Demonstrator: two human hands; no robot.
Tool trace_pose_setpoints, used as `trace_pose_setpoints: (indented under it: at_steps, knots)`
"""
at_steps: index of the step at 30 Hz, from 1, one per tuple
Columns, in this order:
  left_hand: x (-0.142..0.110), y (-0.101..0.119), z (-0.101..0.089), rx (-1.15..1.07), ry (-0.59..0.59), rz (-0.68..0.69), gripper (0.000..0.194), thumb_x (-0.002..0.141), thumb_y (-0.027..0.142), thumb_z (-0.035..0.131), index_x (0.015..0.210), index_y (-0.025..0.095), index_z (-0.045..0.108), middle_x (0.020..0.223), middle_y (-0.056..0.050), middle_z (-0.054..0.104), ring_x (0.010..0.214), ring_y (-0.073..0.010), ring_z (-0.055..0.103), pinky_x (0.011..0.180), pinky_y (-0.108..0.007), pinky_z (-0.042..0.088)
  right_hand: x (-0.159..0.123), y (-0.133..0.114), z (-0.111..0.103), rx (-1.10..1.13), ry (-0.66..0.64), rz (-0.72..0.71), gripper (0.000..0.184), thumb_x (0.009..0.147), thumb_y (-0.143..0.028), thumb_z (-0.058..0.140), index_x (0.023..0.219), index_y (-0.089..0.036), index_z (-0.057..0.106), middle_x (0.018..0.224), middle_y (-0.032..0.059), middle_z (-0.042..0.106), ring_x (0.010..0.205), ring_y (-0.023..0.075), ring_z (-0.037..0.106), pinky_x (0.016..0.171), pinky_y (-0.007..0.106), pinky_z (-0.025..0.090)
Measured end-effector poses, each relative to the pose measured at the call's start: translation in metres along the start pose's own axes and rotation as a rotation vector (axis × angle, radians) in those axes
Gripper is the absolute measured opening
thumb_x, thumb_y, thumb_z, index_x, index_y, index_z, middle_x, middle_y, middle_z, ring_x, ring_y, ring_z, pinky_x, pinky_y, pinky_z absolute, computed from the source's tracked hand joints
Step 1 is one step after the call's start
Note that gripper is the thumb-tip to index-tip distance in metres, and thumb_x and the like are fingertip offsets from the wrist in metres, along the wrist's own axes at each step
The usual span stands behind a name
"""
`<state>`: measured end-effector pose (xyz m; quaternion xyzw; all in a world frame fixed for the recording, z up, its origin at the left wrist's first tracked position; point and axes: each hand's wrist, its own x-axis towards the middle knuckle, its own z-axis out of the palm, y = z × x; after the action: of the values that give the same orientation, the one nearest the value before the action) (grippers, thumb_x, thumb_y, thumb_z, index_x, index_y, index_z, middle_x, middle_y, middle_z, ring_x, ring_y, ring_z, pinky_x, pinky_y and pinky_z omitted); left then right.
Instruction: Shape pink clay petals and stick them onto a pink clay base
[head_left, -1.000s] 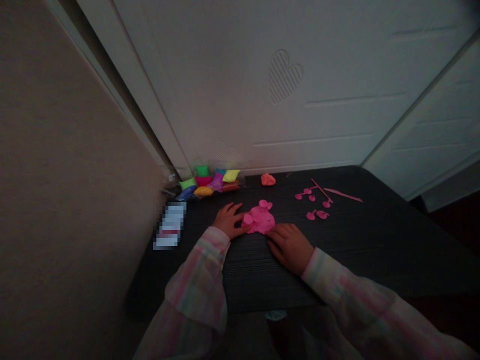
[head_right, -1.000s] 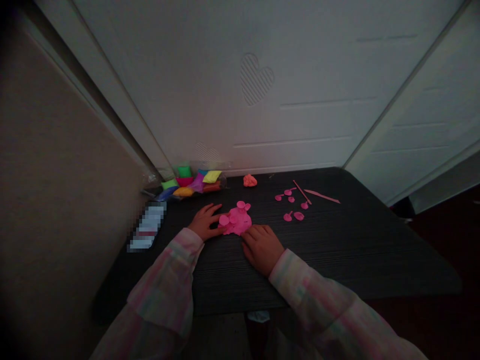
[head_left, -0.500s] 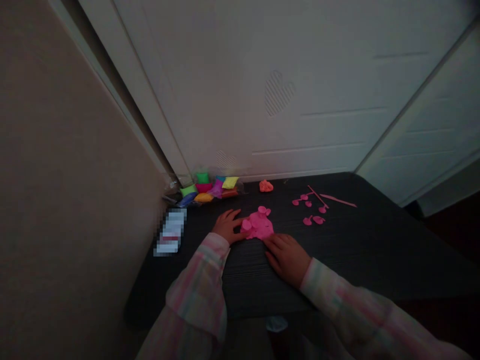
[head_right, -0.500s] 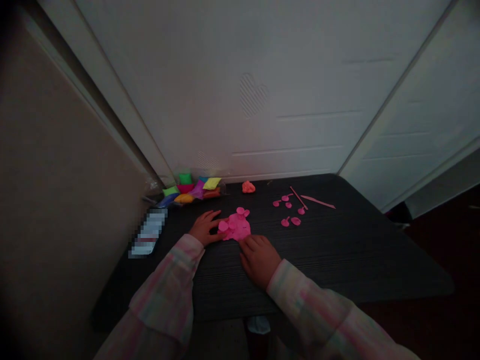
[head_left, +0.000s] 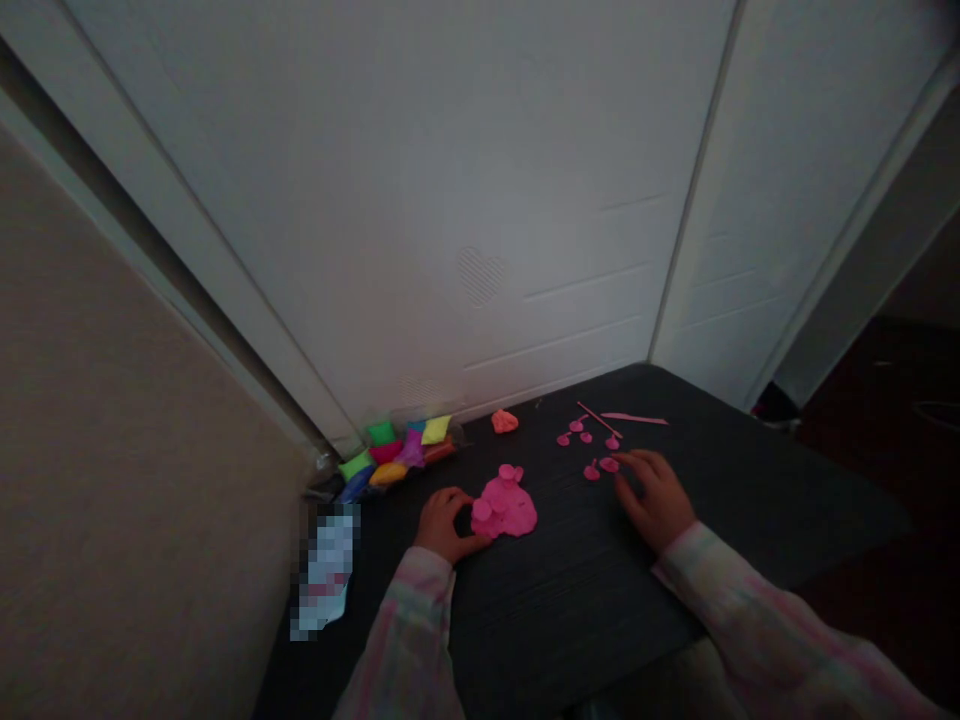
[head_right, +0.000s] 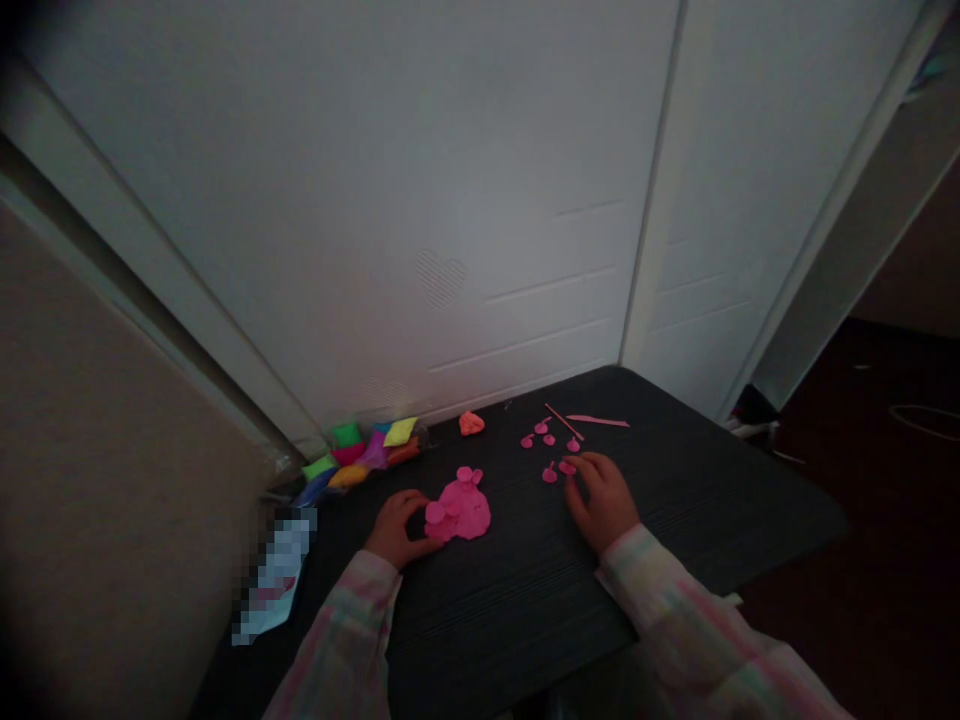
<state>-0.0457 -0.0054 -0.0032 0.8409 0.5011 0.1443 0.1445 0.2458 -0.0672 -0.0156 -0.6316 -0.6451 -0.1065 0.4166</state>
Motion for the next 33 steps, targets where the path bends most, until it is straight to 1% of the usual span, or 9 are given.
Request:
trace_pose_setpoints:
  at_steps: [4,7,10,13,17,21,24,29,33]
  knots:
    - [0.000,0.001,-0.001,-0.007,0.024,0.008,0.049,0.049,0.048,0.057,0.088,0.018,0.055,0.096,-0.008,0.050,0.093,-0.0229,0.044,0.081,-0.038,0.034,0.008,0.019,-0.004,-0.036,-0.116,0.091,0.029,0.070,-0.026,0.041,0.096,-0.015,0.049,0.089,0.0097,0.051,0.082,0.0195,0.050,0.072,0.034,0.041]
    - [0.000,0.003,-0.002,-0.012,0.046,0.018,0.047,0.049,0.047,0.057,0.087,0.018,0.056,0.095,-0.008,0.052,0.092,-0.0225,0.045,0.081,-0.038,0.035,0.013,0.018,-0.002,-0.033,-0.245,0.121,0.028,0.072,-0.028,0.039,0.093,-0.015,0.051,0.088,0.0089,0.055,0.078,0.0183,0.052,0.069,0.033,0.041]
    - [-0.001,0.005,-0.003,-0.019,0.068,0.022,0.047,0.049,0.046,0.058,0.087,0.018,0.056,0.095,-0.008,0.053,0.092,-0.0230,0.046,0.081,-0.038,0.036,0.016,0.017,0.001,0.000,-0.311,0.127,0.025,0.073,-0.029,0.037,0.084,-0.016,0.055,0.082,0.0076,0.058,0.074,0.0178,0.054,0.067,0.033,0.041]
    - [-0.001,0.004,-0.004,-0.041,0.053,0.019,0.047,0.049,0.044,0.058,0.088,0.017,0.056,0.097,-0.009,0.053,0.094,-0.0245,0.045,0.082,-0.040,0.035,0.018,0.019,0.002,0.092,-0.259,0.194,0.025,0.072,-0.031,0.038,0.081,-0.016,0.056,0.081,0.0075,0.060,0.074,0.0180,0.055,0.067,0.033,0.041]
    - [0.000,-0.001,-0.007,-0.149,-0.004,0.028,0.034,0.054,0.025,0.055,0.087,0.020,0.057,0.100,-0.006,0.053,0.097,-0.0228,0.044,0.085,-0.039,0.032,0.019,0.015,-0.004,0.314,-0.094,0.429,0.027,0.070,-0.038,0.042,0.082,-0.017,0.055,0.080,0.0060,0.060,0.071,0.0170,0.056,0.066,0.032,0.042]
    - [0.000,0.001,-0.011,-0.307,0.038,-0.054,0.033,0.054,0.012,0.048,0.085,0.020,0.057,0.096,-0.004,0.056,0.096,-0.0191,0.046,0.086,-0.036,0.033,0.025,-0.013,-0.006,0.587,-0.078,0.554,0.027,0.067,-0.039,0.045,0.077,-0.015,0.054,0.069,0.0041,0.059,0.065,0.0152,0.055,0.062,0.029,0.042]
    - [0.000,0.006,-0.014,-0.434,0.121,-0.174,0.025,0.060,0.019,0.046,0.083,0.018,0.056,0.094,-0.005,0.056,0.092,-0.0187,0.048,0.084,-0.036,0.036,0.032,-0.049,0.005,0.811,-0.231,0.529,0.025,0.066,-0.037,0.048,0.076,-0.015,0.054,0.067,0.0030,0.059,0.064,0.0137,0.054,0.059,0.026,0.042]
    - [0.000,0.008,-0.013,-0.661,0.191,-0.179,0.030,0.066,0.031,0.046,0.090,0.015,0.053,0.095,-0.007,0.057,0.091,-0.0187,0.050,0.081,-0.033,0.039,0.038,-0.102,0.042,1.114,-0.444,0.505,0.024,0.063,-0.035,0.052,0.074,-0.014,0.054,0.064,0.0012,0.058,0.058,0.0109,0.053,0.057,0.025,0.041]
    - [-0.001,0.009,-0.010,-0.697,0.217,-0.134,0.036,0.066,0.033,0.048,0.098,0.017,0.050,0.095,-0.006,0.057,0.092,-0.0181,0.049,0.083,-0.033,0.037,0.035,-0.115,0.059,1.250,-0.522,0.573,0.023,0.061,-0.033,0.054,0.074,-0.015,0.052,0.062,-0.0008,0.056,0.056,0.0096,0.052,0.053,0.023,0.040]
